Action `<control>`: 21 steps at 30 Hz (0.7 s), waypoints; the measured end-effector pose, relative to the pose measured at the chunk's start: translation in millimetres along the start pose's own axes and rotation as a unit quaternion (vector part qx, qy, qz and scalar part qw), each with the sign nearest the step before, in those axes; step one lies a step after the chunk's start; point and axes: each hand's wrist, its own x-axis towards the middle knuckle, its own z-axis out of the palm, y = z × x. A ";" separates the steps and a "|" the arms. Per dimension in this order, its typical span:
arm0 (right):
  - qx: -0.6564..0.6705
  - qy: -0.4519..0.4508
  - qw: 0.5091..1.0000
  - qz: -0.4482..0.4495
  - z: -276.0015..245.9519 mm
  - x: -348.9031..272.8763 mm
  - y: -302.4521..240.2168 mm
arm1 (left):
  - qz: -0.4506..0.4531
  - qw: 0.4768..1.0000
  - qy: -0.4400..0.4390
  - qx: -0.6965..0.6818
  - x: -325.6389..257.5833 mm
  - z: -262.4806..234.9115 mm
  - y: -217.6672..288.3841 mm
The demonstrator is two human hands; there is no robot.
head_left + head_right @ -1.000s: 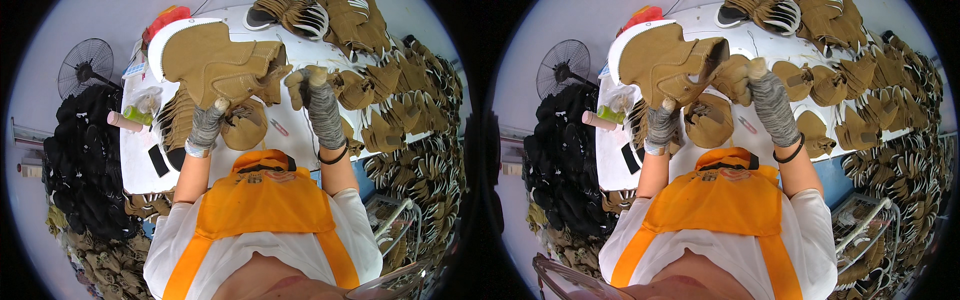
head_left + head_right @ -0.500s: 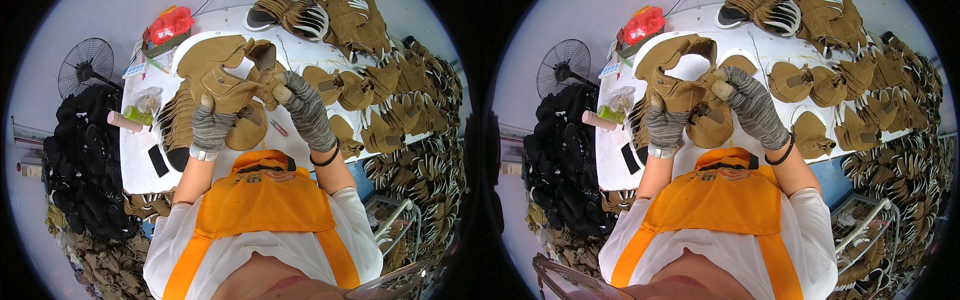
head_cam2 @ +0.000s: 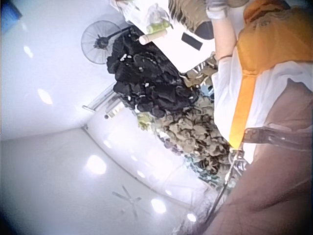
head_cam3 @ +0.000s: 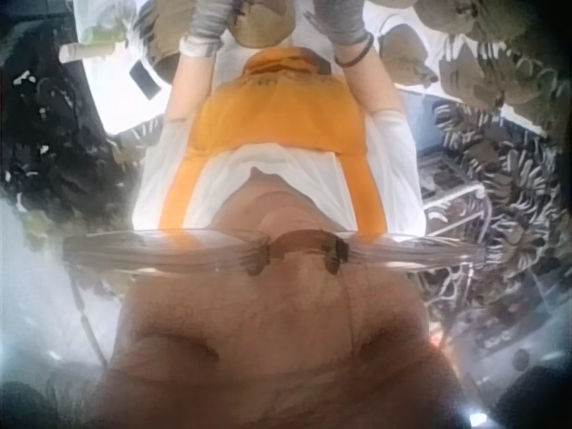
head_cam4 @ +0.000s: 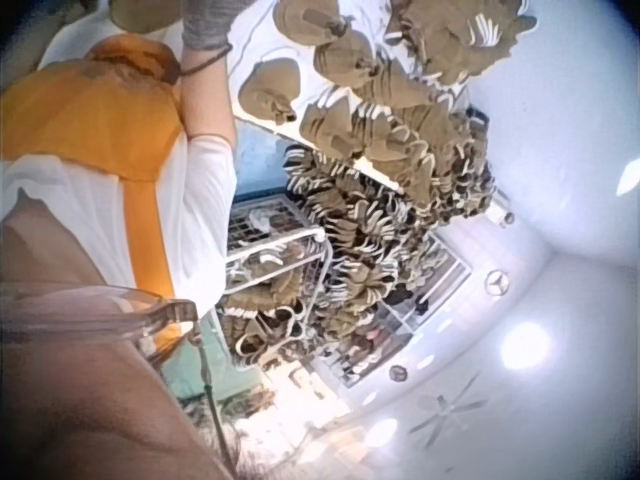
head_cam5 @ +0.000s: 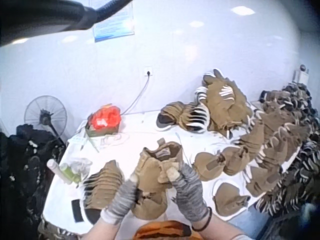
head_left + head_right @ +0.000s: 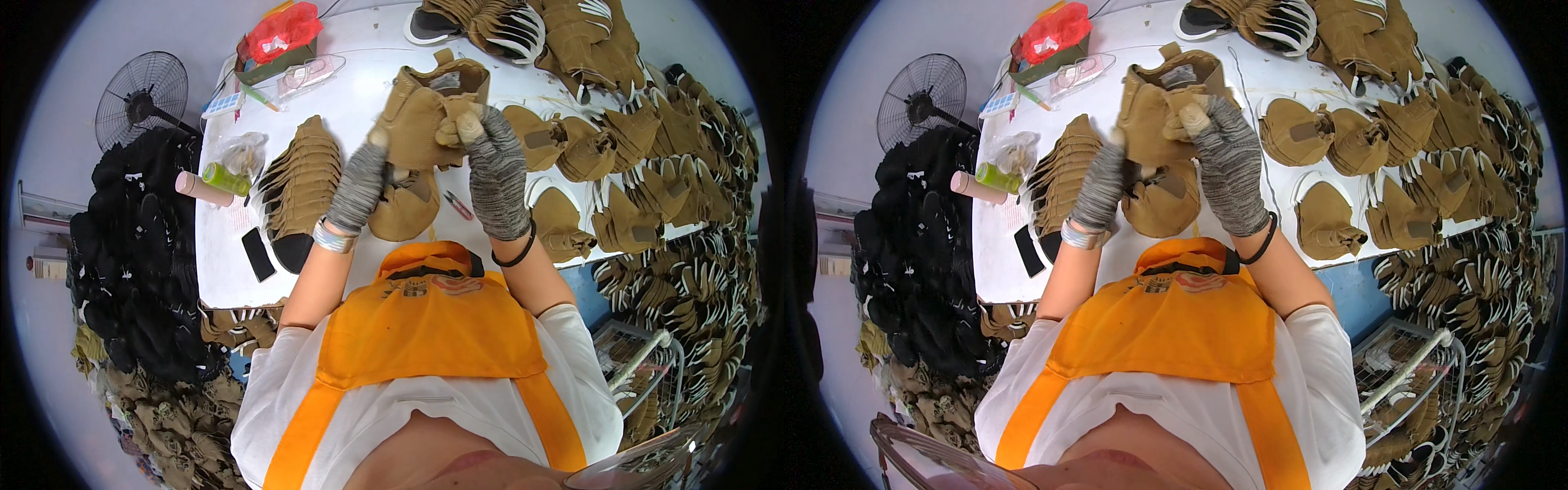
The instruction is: The person uses a small cutting tool to trim excess threads and material from several tan boot uppers before placing them aside on a table.
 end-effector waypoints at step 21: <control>-0.589 -0.155 0.736 -0.297 -7.9 11.3 13.9 | 0.036 0.965 0.001 -0.260 -6.6 26.5 -10.6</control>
